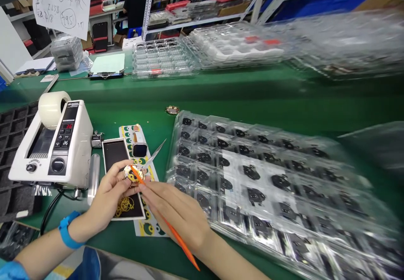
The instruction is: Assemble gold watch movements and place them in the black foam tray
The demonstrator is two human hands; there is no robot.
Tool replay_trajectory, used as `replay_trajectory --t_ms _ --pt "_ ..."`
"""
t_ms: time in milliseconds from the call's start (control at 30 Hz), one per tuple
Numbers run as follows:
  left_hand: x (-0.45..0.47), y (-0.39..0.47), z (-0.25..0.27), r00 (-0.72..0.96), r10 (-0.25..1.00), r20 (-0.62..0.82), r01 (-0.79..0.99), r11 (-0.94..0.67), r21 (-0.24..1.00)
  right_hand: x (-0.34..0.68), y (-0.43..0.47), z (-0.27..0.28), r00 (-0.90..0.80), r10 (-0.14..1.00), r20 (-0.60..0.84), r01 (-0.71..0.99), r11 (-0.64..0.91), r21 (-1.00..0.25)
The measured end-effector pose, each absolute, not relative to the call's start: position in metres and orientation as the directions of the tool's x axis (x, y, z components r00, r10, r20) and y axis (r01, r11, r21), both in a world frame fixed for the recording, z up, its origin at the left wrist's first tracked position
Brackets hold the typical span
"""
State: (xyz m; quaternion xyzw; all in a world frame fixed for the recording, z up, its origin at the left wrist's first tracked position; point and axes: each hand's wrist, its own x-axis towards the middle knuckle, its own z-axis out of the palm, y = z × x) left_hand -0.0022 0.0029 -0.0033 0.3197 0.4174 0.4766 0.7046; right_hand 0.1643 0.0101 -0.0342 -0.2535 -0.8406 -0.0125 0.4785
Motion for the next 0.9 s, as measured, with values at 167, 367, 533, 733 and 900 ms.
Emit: replay_trajectory --t_ms 167,367,533,733,900 --pt "-0.005 0.007 -0.008 0.169 0.927 -0.335 -0.393 0.376 0.839 0.164 0.011 -0.034 -0.587 0.319 0.744 0.478 0.878 0.0" --pt "-0.006 0.009 -0.001 0.164 0.915 -0.369 -0.372 0.404 0.836 0.171 0.009 -0.025 -0.453 0.412 0.791 0.447 0.872 -0.199" --pt "-0.002 0.009 0.003 0.194 0.919 -0.343 -0.301 0.388 0.871 0.181 0.004 -0.023 -0.098 0.719 0.688 0.243 0.687 -0.684" --pt "0.0 0.009 0.005 0.163 0.941 -0.297 -0.208 0.327 0.922 0.18 0.003 -0.028 -0.048 0.715 0.698 0.334 0.67 -0.663" --pt "0.002 0.009 0.005 0.154 0.947 -0.283 -0.186 0.309 0.933 0.17 0.003 -0.023 -0.164 0.637 0.753 0.348 0.752 -0.561"
